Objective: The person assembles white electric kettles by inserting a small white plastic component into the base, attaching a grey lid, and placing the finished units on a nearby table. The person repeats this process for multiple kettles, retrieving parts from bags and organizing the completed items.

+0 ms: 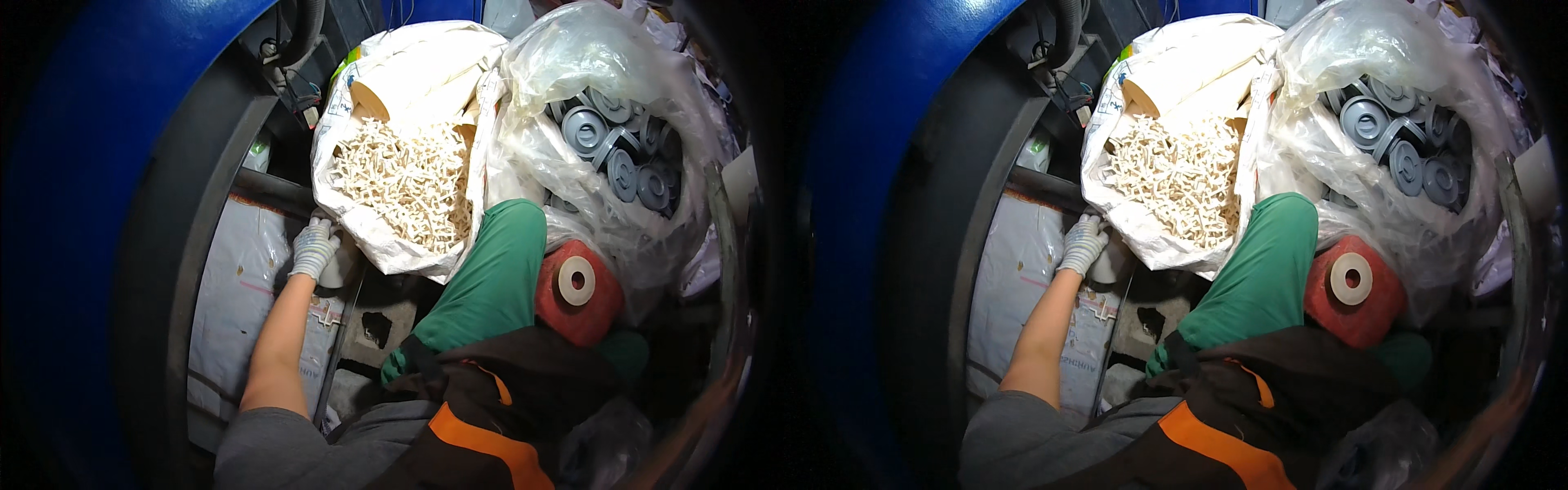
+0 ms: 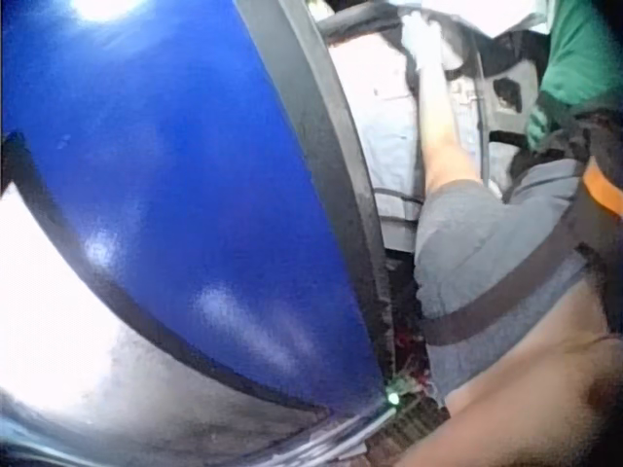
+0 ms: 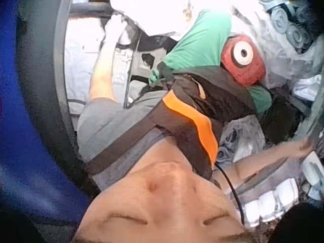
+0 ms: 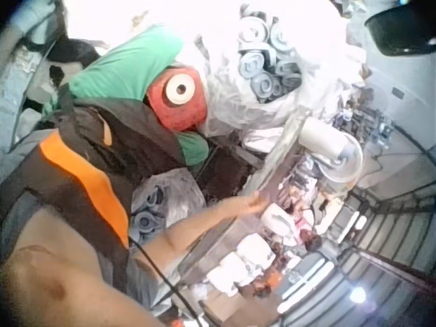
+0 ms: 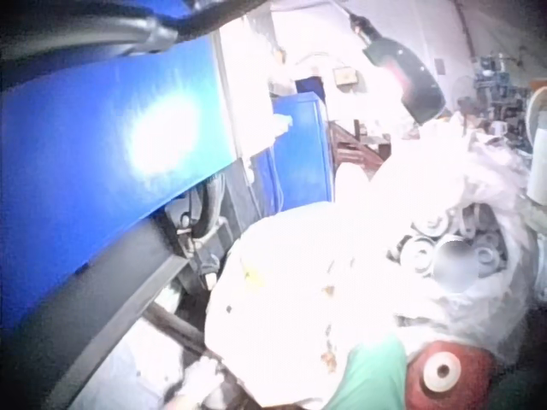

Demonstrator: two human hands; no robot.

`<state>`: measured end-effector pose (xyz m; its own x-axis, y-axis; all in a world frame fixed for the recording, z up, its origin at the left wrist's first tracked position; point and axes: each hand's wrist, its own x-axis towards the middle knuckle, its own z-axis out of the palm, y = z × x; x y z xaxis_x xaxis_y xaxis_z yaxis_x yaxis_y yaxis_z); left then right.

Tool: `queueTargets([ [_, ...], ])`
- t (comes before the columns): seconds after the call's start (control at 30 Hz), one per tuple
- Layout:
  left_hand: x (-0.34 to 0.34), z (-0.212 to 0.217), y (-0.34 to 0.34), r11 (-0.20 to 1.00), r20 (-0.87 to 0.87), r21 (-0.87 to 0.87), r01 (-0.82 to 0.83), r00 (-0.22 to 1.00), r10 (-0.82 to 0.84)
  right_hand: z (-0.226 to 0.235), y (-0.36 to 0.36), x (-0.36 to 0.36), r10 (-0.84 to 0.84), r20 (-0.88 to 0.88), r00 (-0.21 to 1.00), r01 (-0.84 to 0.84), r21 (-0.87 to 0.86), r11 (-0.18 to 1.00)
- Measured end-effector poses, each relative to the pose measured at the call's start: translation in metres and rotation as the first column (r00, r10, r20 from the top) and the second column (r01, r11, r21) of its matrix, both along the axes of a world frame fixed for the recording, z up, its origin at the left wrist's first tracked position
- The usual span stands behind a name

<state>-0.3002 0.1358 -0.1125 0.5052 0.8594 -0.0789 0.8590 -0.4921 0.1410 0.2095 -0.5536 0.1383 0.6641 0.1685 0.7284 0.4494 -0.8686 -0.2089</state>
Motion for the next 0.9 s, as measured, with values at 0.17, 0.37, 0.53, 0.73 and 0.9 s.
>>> queueTargets([
  [0.17, -0.076, 0.015, 0.002, 0.944, 0.304, 0.214, -0.25, 0.936, 0.179, -0.05, 0.167, -0.074, 0.498, -0.333, 0.8, -0.317, 0.471, 0.823],
  [0.37, 0.005, 0.17, -0.061, 0.996, 0.837, 0.084, -0.043, 0.546, -0.047, -0.053, 0.266, -0.169, 0.799, -0.494, 0.343, -0.675, 0.462, 0.575],
  [0.53, 0.122, 0.221, -0.178, 0.516, 0.465, 0.549, 0.658, 0.272, -0.842, -0.015, 0.312, -0.229, 0.921, -0.377, 0.099, -0.914, 0.332, 0.234],
  [0.73, 0.189, 0.246, -0.221, 0.263, 0.505, 0.201, 0.944, 0.13, -0.853, -0.062, 0.257, -0.221, 0.9, -0.432, 0.06, -0.687, 0.636, 0.352],
  [0.9, 0.203, 0.225, -0.221, 0.094, 0.577, -0.103, 0.99, 0.136, -0.805, -0.076, 0.257, -0.218, 0.93, -0.364, 0.049, -0.685, 0.665, 0.297],
])
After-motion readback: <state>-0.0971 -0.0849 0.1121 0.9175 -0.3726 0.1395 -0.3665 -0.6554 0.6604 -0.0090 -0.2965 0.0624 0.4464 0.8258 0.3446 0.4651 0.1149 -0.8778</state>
